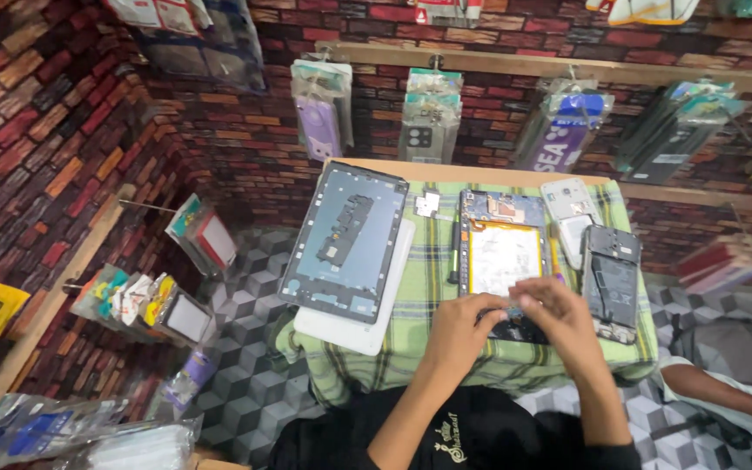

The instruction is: The person uses a screwdriver to loosen and remove screws from a disassembled tablet. They then use a plastic pry tool to lift and disconnect internal components, including the battery connector, while working on a table covered with a green cloth.

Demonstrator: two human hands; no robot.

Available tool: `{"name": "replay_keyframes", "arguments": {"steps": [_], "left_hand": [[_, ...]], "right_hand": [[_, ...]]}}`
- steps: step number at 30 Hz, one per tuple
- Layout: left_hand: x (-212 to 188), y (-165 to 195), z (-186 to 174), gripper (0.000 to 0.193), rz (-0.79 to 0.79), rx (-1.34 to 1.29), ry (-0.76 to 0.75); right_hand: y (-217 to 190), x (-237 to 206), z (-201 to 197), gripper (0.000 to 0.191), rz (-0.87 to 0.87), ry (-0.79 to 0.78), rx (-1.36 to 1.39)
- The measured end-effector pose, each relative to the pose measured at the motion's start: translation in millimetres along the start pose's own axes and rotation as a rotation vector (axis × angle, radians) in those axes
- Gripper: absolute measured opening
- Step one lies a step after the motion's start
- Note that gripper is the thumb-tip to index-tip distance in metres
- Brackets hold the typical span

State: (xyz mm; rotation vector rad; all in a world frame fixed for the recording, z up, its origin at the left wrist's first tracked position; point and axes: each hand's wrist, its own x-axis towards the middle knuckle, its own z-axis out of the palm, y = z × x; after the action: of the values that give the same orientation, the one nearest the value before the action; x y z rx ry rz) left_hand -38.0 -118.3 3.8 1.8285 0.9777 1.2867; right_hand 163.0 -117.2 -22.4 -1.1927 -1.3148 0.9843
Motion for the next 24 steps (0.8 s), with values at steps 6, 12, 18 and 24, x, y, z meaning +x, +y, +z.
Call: {"name": "replay_keyframes", "arguments": {"steps": [6, 12, 18, 24], "left_hand": [[-6, -14, 3, 0.020, 0.051, 0.085, -0.098], [-9, -19, -1, 0.020, 0.140, 0.151, 0.001], [-6, -16, -4, 0.025, 0.030, 0.087, -0.048], [-2, -12, -9, 0.027, 0.005, -0.004, -0.056]], "right_hand": [[18, -34, 1, 0.020, -0.186, 0.187, 0.037], [14, -37, 2, 0.019, -0.233, 0.230, -0.087], [10, -53, -4, 0.010, -0.195, 0.348, -0.269], [3, -71, 12, 0.011, -0.057, 0.396, -0.148]]}}
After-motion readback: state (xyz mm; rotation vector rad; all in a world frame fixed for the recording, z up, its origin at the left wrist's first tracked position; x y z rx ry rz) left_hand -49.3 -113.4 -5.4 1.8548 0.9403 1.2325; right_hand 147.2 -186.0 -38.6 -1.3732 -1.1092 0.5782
